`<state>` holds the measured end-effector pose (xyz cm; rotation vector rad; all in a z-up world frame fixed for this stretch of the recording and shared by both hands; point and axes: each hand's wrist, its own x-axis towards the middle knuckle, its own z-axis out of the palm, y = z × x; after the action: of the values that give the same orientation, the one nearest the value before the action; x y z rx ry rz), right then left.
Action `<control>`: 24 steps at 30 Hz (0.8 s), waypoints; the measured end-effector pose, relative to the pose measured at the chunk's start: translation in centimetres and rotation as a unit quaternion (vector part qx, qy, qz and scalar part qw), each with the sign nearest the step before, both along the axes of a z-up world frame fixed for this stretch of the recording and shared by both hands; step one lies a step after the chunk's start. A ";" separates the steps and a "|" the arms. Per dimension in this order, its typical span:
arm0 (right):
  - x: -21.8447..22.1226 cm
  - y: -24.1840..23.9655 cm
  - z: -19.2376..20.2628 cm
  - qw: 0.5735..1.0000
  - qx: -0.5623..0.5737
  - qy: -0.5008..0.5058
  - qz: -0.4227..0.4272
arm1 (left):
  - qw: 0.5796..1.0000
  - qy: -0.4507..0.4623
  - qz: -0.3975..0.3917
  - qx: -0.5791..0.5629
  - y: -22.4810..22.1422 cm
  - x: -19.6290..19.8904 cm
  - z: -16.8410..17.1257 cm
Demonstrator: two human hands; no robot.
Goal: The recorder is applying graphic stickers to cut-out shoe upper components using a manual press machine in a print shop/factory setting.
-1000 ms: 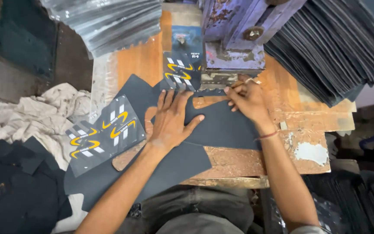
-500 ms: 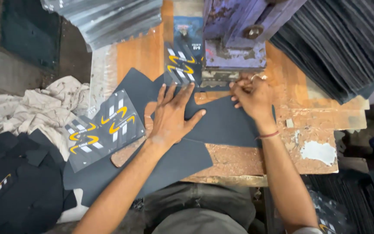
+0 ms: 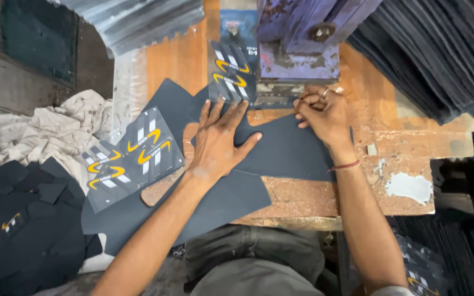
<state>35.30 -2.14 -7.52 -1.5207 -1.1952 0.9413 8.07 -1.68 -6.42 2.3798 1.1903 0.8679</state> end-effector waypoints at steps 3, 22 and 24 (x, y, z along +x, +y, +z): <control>0.2 0.1 0.0 1.000 -0.001 0.013 0.014 | 1.000 -0.011 0.001 0.012 0.0 0.1 -0.1; 0.1 -0.1 -0.3 1.000 0.000 0.003 0.002 | 1.000 0.019 0.009 0.011 -0.1 0.3 -0.1; 0.4 0.1 -0.5 1.000 0.011 -0.006 0.001 | 1.000 0.010 0.010 0.027 0.2 0.4 0.2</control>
<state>35.69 -2.05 -7.98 -1.5102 -1.2112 0.9186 8.50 -1.52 -6.18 2.4294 1.2155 0.8954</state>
